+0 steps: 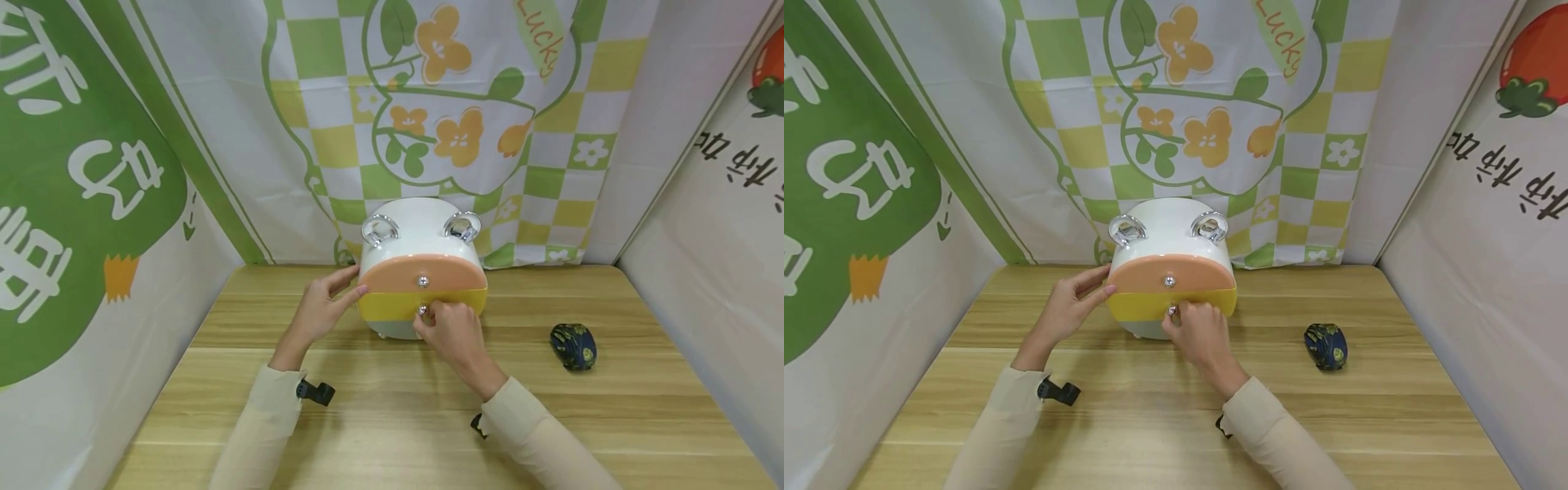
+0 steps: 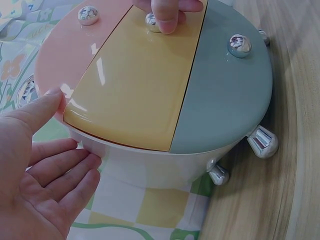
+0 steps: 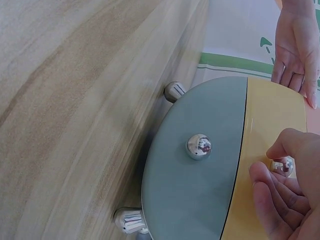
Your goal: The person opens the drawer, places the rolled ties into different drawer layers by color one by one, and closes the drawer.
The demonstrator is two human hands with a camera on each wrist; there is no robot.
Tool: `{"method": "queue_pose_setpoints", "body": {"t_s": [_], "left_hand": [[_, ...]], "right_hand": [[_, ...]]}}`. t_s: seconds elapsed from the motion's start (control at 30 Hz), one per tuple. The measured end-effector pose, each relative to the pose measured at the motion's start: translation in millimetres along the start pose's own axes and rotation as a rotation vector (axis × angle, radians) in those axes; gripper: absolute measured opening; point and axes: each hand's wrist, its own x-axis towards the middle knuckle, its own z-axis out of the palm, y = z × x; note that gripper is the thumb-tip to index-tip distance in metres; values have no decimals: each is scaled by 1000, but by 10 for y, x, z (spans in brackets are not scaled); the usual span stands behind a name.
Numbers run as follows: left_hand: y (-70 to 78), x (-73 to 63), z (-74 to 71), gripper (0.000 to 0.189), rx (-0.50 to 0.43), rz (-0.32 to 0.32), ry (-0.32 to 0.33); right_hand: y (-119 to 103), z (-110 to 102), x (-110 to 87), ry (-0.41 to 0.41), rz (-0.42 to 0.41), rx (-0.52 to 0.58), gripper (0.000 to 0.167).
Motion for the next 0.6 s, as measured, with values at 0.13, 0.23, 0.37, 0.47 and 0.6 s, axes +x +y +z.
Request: {"method": "queue_pose_setpoints", "body": {"t_s": [0.13,0.23,0.37,0.47,0.6], "left_hand": [[16,-7,-5,58,-3,-5,-4],[14,-7,-2,58,-7,-1,-7],[0,1,1,57,-9,10,-6],[3,2,-2,57,-7,11,-2],[2,-4,2,57,-6,9,1]], "right_hand": [[3,0,7,4,0,3,50],[7,1,5,4,0,2,50],[10,-1,1,-3,9,8,50],[13,-6,-2,-13,24,10,49],[20,-23,-26,-29,47,25,48]]}}
